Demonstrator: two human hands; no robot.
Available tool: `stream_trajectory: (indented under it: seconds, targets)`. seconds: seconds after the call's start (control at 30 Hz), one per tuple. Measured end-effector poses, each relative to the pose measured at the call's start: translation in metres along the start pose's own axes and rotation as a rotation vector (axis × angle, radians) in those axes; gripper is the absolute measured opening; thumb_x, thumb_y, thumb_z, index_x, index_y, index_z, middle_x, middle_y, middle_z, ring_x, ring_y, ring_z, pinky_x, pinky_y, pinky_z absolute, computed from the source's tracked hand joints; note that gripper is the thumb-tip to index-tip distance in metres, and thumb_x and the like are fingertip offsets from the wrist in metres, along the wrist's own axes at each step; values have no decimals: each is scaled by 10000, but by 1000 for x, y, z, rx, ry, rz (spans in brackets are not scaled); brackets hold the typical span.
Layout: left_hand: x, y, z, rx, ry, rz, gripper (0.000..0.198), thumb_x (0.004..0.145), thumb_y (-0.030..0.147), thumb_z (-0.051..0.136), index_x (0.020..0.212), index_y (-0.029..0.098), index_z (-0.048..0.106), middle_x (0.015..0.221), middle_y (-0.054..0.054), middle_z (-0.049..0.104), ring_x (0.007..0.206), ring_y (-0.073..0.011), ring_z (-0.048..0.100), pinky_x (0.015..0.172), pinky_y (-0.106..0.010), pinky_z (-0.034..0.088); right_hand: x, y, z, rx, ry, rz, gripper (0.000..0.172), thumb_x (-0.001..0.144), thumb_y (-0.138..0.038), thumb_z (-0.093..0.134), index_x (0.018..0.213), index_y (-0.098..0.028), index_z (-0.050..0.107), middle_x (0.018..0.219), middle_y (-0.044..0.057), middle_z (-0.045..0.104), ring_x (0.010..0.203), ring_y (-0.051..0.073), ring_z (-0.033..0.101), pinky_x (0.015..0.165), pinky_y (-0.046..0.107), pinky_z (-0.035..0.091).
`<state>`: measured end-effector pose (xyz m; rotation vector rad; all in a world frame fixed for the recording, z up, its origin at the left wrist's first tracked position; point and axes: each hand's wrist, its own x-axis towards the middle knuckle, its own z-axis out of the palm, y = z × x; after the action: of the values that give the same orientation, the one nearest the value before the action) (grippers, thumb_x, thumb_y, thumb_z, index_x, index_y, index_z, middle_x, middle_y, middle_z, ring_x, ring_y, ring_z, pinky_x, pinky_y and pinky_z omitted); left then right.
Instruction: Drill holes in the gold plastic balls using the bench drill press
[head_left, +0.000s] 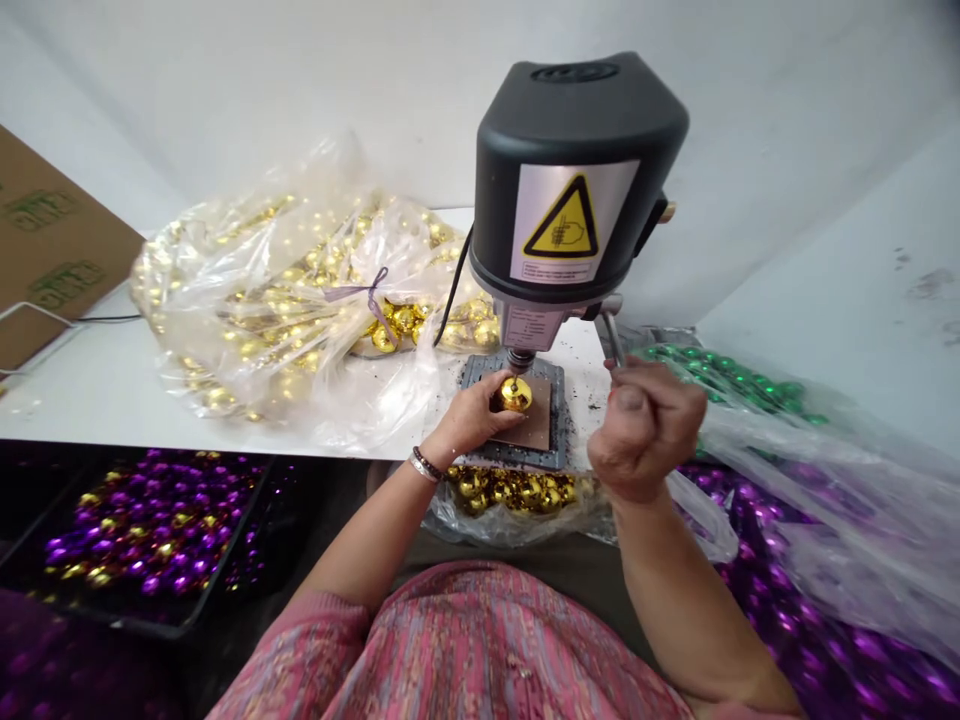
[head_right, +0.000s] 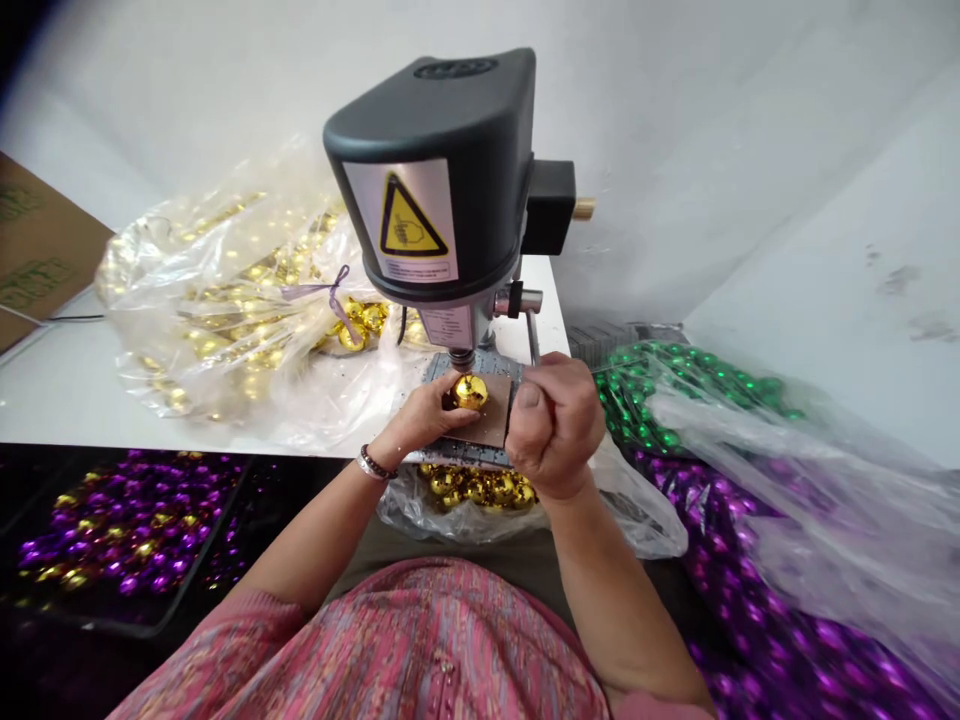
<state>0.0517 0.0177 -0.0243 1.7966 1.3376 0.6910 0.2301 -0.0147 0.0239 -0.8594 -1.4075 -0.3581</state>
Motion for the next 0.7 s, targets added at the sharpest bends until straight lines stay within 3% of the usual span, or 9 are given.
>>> stream_trajectory:
  seconds: [0.1,0.2,0.27,0.37,0.47,0.57,0.7]
  targets:
    - [-5,5,0,44,38,-26,584,741,269,767,1292,173,603,1093,-61,719,978,-244,659,894,-342,506,37,-19,-6,-101,-22,201,188,944,-291,455,848,-211,596,711,-26,567,638,80,535,621,238,451]
    - [-21,7,-8,61,73,-25,505,756,288,742,1235,180,623,1012,-47,713,898,-223,649,811,-316,505,68,-31,-7,-89,-74,315,278,947,-345,440,730,-199,533,636,-32,517,598,73,490,590,240,397]
    - [-38,6,-18,86,30,-20,467,758,311,735,1199,191,638,964,-35,707,847,-210,640,766,-303,498,77,-32,-6,-63,-88,363,291,929,-378,449,709,-197,504,633,-33,508,587,71,488,587,248,388]
    - [-67,-1,-32,139,-210,12,426,740,296,739,1152,216,663,890,-15,697,771,-194,628,692,-284,481,77,-31,-3,-33,-76,413,285,906,-400,463,717,-192,507,646,-34,516,573,66,507,586,253,391]
    - [-88,-10,-39,244,-388,42,498,683,233,767,1173,217,680,981,-50,714,859,-228,655,746,-303,504,72,-29,-2,6,-47,433,261,883,-379,481,712,-186,519,654,-28,531,573,69,526,592,262,403]
    - [-94,-18,-48,313,-416,32,602,679,208,771,1270,185,652,1145,-112,695,996,-262,655,858,-336,513,68,-27,-3,16,-42,440,251,871,-374,495,720,-180,544,674,-21,542,600,82,546,621,280,429]
    - [-84,-25,-75,257,-342,10,536,787,360,743,1288,199,643,1037,-70,698,821,-180,638,767,-294,508,65,-29,-6,-47,-61,460,272,874,-393,485,729,-181,574,688,-22,553,617,96,545,635,295,430]
